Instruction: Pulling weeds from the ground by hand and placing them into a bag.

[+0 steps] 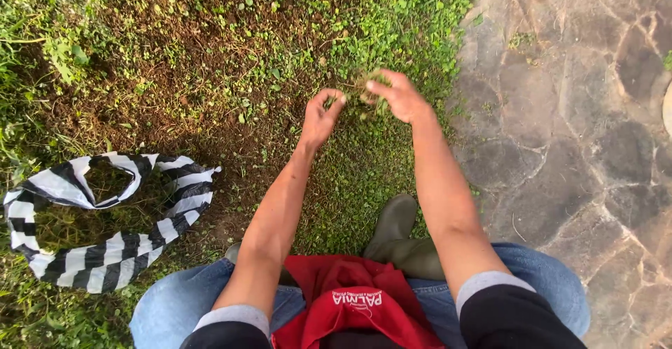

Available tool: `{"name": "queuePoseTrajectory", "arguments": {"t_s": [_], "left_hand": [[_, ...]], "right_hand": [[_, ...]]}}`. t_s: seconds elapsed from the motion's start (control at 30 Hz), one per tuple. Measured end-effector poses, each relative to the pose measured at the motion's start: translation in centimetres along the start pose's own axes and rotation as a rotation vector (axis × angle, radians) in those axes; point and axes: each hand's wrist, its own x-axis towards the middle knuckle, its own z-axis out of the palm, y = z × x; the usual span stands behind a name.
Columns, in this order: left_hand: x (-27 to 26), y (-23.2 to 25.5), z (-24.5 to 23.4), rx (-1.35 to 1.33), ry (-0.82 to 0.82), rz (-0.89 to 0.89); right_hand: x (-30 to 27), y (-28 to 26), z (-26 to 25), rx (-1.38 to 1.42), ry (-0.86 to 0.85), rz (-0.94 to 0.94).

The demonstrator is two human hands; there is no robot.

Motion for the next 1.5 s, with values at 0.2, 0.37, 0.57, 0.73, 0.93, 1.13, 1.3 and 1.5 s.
{"name": "queuePoseTrajectory", "arguments": {"t_s": [0.2,0.37,0.57,0.73,0.93,1.13,1.3,1.5], "left_hand": [[1.3,-4.8,0.5,0.327,0.145,-0.089],[-1.1,-7.2,1.8,0.675,0.017,-0.041],[-3.4,-7.2,2.7,0.950,-0.092,-0.065],[-3.5,-7.5,2.8,0.991,-0.018,0.104],[-3.1,-4.7,3.7,0.966,-0.170,-0.117],[-2.3,-10.0,3.9,1.066,-0.160,0.117],[-1.5,-13.7,3.3,0.874,-0.178,0.121],[-2.7,-2.5,-0.3,0.343,-0.228,-0.353]], "right_hand": [[1.3,1.1,-0.2,-0.461,0.188,-0.065],[3.5,11.4,3.2,-1.058,0.094,-0.251],[3.1,10.0,3.3,-0.965,-0.016,-0.041],[2.1,7.0,0.7,-0.774,-0.265,-0.003],[1.5,3.1,-2.2,-0.008,-0.164,0.044],[-0.1,-2.2,-2.1,-0.681,0.243,-0.148],[0.7,1.5,-1.1,-0.660,0.290,-0.242],[3.2,6.4,-0.8,-0.833,0.079,-0.196]]}}
